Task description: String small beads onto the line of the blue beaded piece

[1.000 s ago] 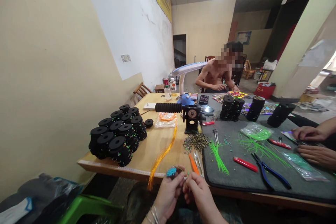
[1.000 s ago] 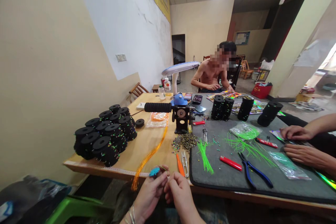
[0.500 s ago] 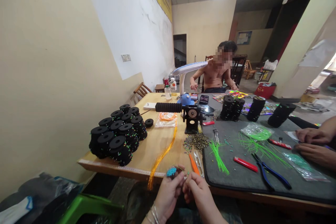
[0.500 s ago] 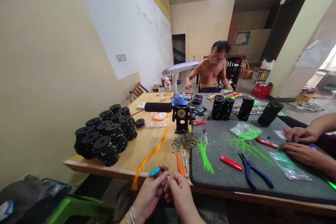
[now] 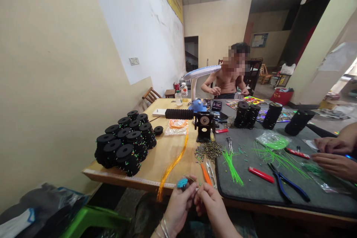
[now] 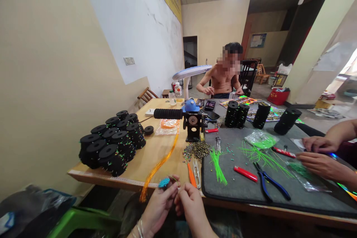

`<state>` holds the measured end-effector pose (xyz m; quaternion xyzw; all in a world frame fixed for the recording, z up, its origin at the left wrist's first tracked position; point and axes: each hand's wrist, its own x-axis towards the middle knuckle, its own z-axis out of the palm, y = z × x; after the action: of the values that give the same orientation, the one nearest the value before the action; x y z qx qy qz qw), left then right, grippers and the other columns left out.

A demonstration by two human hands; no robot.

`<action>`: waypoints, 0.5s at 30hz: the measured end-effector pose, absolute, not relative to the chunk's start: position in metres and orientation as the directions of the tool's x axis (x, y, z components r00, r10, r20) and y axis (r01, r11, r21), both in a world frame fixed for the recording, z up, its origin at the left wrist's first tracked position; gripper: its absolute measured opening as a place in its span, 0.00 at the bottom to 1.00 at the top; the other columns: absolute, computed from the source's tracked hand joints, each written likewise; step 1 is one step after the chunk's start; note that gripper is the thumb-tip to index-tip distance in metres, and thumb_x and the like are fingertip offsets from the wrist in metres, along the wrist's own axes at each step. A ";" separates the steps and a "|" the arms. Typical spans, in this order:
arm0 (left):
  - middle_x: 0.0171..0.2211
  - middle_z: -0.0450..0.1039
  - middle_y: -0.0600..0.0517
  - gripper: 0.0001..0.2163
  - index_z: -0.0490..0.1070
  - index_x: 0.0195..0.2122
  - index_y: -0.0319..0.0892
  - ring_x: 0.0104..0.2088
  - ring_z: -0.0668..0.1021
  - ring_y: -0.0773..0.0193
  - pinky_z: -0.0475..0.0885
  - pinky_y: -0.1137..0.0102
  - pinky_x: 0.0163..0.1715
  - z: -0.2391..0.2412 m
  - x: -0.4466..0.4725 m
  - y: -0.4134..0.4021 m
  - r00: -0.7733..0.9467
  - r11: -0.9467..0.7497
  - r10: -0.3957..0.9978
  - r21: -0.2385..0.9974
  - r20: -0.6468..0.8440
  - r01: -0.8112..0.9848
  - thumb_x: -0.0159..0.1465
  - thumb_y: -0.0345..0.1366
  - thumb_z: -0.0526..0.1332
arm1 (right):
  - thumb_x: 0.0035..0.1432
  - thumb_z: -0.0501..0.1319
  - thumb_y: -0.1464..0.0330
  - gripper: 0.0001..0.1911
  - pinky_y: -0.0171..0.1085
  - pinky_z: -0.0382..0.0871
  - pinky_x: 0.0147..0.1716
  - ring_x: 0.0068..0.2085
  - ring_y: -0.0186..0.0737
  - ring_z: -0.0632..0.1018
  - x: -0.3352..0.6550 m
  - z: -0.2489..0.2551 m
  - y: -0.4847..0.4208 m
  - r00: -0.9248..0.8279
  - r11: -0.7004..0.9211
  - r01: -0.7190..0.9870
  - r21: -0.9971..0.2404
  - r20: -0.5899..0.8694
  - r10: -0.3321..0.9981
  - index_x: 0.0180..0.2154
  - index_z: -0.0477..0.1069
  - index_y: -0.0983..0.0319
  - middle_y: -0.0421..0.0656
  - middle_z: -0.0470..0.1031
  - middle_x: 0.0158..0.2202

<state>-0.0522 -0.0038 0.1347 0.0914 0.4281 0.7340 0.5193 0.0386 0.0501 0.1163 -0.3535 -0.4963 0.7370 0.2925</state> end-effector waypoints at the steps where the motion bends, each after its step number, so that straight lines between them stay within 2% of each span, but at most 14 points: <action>1: 0.23 0.71 0.57 0.21 0.76 0.36 0.39 0.22 0.73 0.71 0.68 0.76 0.23 0.135 -0.052 -0.004 -0.448 -0.092 0.839 0.729 -0.310 -0.678 0.42 0.39 0.77 | 0.44 0.63 0.53 0.20 0.27 0.58 0.14 0.15 0.28 0.66 0.039 0.118 0.050 -0.583 -0.341 -0.077 -0.937 -0.235 0.778 0.21 0.60 0.60 0.36 0.68 0.16; 7: 0.23 0.72 0.57 0.24 0.74 0.37 0.39 0.20 0.71 0.71 0.68 0.75 0.21 0.134 -0.051 -0.003 -0.516 -0.121 0.819 0.803 -0.251 -0.583 0.41 0.44 0.77 | 0.42 0.63 0.42 0.29 0.26 0.55 0.13 0.14 0.25 0.64 0.041 0.125 0.052 -0.625 -0.326 -0.050 -0.944 -0.225 0.748 0.23 0.62 0.61 0.34 0.67 0.17; 12: 0.26 0.74 0.54 0.19 0.74 0.36 0.39 0.25 0.74 0.67 0.71 0.74 0.27 0.131 -0.059 0.001 -0.614 -0.180 0.786 0.925 -0.069 -0.334 0.47 0.43 0.74 | 0.41 0.62 0.39 0.32 0.27 0.55 0.12 0.14 0.25 0.65 0.040 0.123 0.059 -0.659 -0.311 -0.034 -0.950 -0.213 0.721 0.26 0.63 0.62 0.37 0.71 0.21; 15: 0.26 0.74 0.54 0.17 0.74 0.34 0.39 0.26 0.75 0.66 0.72 0.72 0.29 0.132 -0.065 0.006 -0.634 -0.190 0.773 0.951 -0.008 -0.245 0.48 0.42 0.73 | 0.42 0.60 0.38 0.33 0.27 0.57 0.12 0.15 0.26 0.67 0.037 0.123 0.066 -0.682 -0.337 -0.016 -0.941 -0.236 0.693 0.28 0.64 0.62 0.38 0.72 0.23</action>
<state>-0.0654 0.0056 0.1324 0.2481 0.5325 0.7304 0.3483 0.0367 0.0659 0.1232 -0.3219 -0.5253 0.7516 0.2358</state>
